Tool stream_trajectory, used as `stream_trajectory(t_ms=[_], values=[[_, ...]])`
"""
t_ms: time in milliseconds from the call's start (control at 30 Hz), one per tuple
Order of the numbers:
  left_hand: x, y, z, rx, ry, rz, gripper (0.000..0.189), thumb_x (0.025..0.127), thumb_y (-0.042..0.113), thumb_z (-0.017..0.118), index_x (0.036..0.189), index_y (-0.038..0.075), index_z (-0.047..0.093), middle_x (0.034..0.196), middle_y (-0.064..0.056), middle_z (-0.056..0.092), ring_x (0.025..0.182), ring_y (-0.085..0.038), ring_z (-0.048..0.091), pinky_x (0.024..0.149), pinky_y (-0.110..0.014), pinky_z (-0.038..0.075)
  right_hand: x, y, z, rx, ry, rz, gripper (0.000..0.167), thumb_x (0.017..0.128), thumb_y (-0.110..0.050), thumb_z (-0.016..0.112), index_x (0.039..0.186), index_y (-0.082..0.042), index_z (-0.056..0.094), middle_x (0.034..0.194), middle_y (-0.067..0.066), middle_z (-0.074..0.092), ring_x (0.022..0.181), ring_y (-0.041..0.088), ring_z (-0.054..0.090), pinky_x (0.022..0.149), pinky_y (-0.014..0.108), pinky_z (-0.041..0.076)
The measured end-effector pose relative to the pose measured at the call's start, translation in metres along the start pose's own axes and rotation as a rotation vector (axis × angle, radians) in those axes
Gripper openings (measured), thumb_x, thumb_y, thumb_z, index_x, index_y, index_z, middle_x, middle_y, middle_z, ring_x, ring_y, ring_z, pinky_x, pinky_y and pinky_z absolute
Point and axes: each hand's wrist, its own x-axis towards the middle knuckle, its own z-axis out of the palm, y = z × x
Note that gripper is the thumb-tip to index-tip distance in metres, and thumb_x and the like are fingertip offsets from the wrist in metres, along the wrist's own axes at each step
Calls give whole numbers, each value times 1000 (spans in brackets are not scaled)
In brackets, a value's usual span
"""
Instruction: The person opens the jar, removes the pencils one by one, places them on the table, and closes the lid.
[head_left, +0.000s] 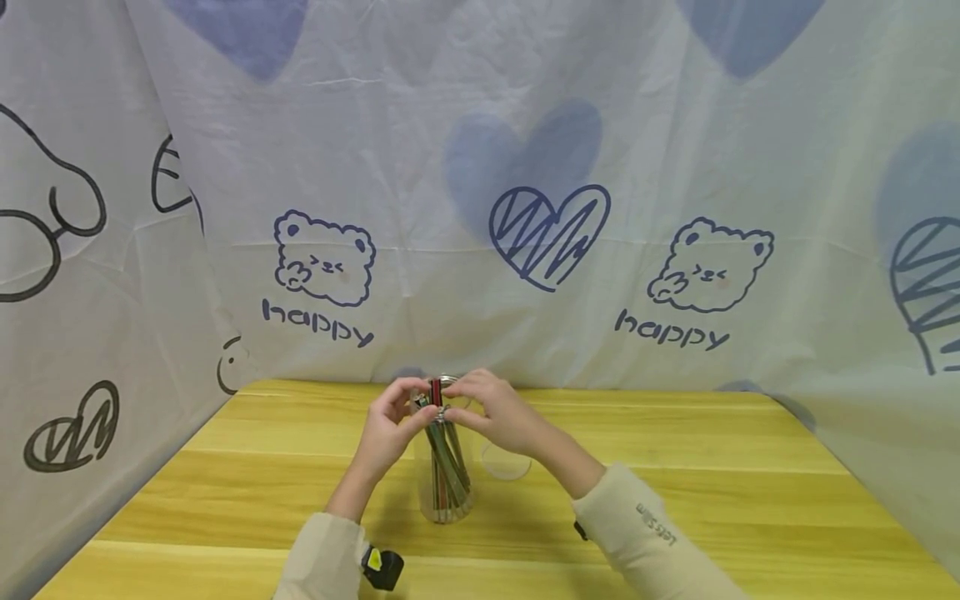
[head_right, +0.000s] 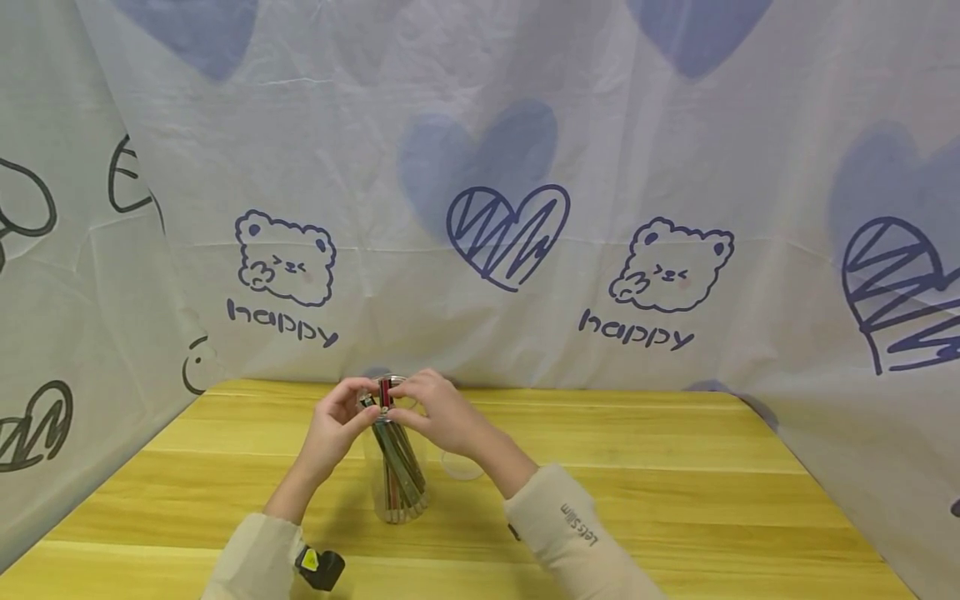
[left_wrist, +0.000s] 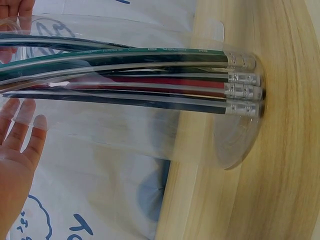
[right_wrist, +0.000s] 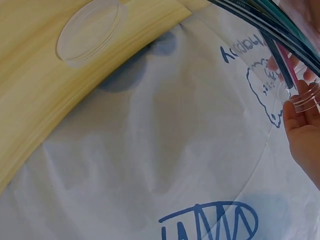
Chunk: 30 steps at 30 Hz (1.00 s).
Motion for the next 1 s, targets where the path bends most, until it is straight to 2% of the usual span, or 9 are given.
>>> stream_trajectory(t_ms=[233,467,767,867,1000], values=[[0,1,0,3,-2,-10,25,82,-6,57,106,-8,50,111,-26,51,84,-10,54,67,-23,47,1,-4,-2,-59,-80,14,28,91,-16,52,111,2,59,108,10,57,104,22,45,88,37,39],[0,1,0,13,5,-16,25,82,-6,57,106,-8,51,111,-25,50,79,-9,53,67,-23,46,2,-2,-1,-76,-73,-32,18,90,-13,53,96,0,64,100,7,58,99,21,46,85,34,41],[0,0,0,20,9,-29,26,81,-7,57,106,-8,51,112,-24,51,77,-8,52,66,-22,47,3,-1,-3,-55,-72,-53,14,89,-12,54,91,-1,62,99,8,59,100,23,47,87,36,40],[-1,1,0,22,10,-32,25,81,-7,57,105,-8,51,112,-25,51,77,-8,52,66,-22,47,3,-1,-3,-32,-77,-39,11,89,-12,54,90,-2,60,96,6,59,99,22,47,85,35,40],[-1,2,1,22,11,-34,25,81,-7,57,105,-8,51,113,-25,51,79,-8,52,67,-22,47,3,-1,-3,21,-94,24,9,89,-11,54,91,-4,59,94,4,57,95,20,47,77,31,42]])
